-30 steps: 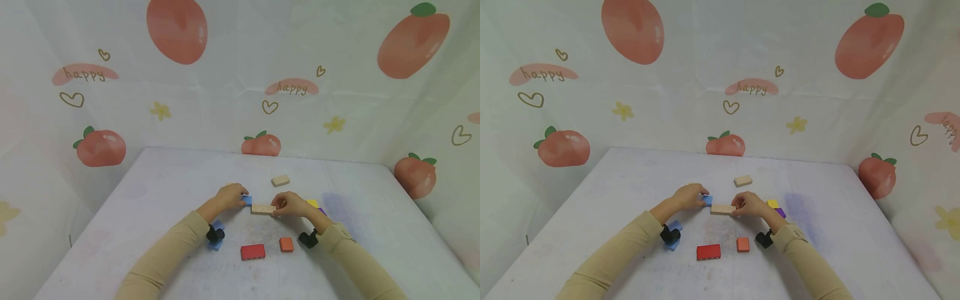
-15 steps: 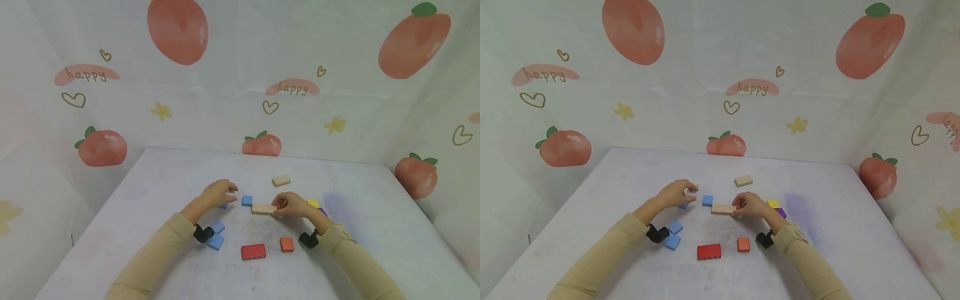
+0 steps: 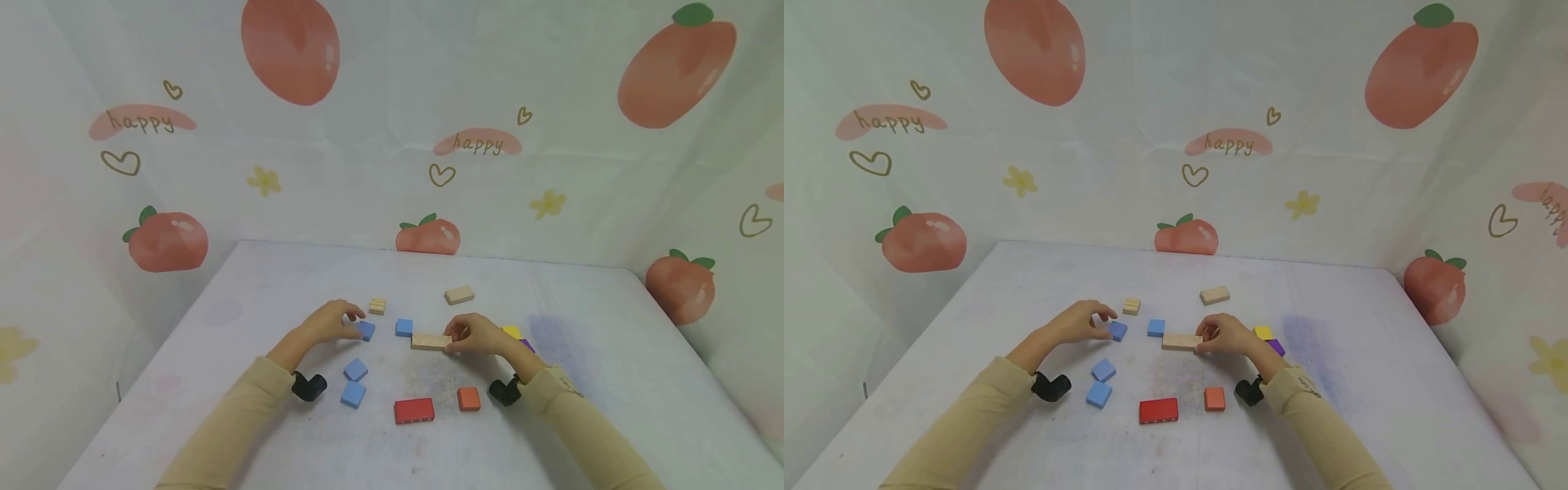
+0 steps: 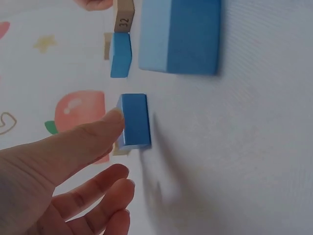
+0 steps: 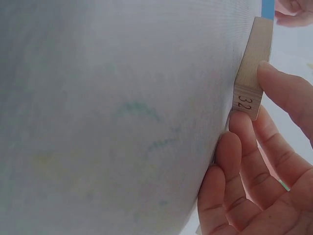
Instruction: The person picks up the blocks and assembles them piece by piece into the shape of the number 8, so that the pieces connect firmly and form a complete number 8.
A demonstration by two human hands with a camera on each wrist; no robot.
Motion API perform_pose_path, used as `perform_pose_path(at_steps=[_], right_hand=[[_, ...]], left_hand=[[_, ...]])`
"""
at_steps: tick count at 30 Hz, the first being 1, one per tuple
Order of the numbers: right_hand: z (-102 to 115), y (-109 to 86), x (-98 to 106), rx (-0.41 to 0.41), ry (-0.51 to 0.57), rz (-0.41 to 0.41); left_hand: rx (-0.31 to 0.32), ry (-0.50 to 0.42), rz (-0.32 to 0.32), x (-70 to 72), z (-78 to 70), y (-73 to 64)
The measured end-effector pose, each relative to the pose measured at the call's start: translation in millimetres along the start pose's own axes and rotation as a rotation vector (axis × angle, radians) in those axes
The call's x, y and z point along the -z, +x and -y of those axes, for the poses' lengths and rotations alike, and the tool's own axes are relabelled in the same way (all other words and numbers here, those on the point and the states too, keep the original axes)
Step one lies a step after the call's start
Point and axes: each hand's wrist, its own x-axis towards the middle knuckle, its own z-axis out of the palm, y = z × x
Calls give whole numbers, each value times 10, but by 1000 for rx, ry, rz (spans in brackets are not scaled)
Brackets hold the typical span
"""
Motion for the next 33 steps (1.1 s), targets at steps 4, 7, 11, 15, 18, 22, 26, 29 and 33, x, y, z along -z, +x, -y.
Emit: perform_pose_path(at_steps=[4,7,11,15,18,22,26,29,33], right_hand=[[7,-3,3,-11,4,3],[12,-1,-1,-12,6,7],[19,3,-5,-11,4,8],[22,2,-3,-31,10,6],[19,0,-3,-42,15,7],[16,0,-5,-43,13,4],[25,-5,-8,-42,15,0],[33,-9,-12,-41,22,-2],[35,-12,-10,-54,21,-2]], left_hand=[[-9,-26,23,-13,36,-14],[-16,-44,22,-16,47,-18],[-30,-54,7,-20,65,-4],[-46,-44,3,-25,69,16],[-56,-33,4,-26,49,22],[-63,-44,12,-41,-15,13],[-87,-48,14,-75,-107,-12],[-106,-47,14,-116,-176,-23],[-121,-48,23,-177,-260,-19]])
